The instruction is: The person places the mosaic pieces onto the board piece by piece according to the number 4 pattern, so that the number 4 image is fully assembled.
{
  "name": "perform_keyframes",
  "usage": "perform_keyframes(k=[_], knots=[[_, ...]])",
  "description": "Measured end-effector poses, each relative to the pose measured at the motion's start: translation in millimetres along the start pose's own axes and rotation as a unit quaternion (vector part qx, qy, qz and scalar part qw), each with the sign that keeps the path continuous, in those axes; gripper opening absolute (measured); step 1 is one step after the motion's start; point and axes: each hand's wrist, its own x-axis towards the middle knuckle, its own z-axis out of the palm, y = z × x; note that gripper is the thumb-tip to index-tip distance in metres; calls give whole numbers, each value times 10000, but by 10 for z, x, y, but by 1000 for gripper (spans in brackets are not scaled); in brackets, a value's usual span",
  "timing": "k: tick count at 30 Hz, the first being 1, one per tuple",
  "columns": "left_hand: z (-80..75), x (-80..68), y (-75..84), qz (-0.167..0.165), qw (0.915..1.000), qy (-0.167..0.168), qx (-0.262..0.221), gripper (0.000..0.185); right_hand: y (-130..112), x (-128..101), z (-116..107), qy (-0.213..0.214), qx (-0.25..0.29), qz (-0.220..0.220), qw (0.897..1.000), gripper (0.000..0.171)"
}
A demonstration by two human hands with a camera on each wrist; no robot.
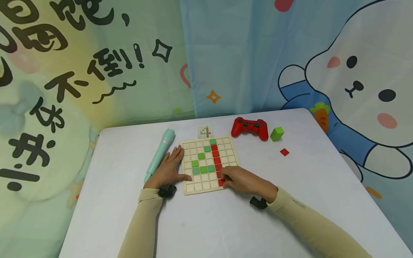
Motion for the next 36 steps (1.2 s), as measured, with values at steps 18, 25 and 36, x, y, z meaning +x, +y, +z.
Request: perform_keyframes(k=[18,25,36], knots=[[7,0,5,-168,9998,-69,-57,128,841,-723,-617,2226,805,1322,9625,23],[23,4,-9,-177,9998,-58,-12,129,1379,-1058,-616,3636,1369,2429,8889,45],[47,32,-24,-102,9999,-62,-25,129,1651,-993,-504,2869,721,3261,8979,61]])
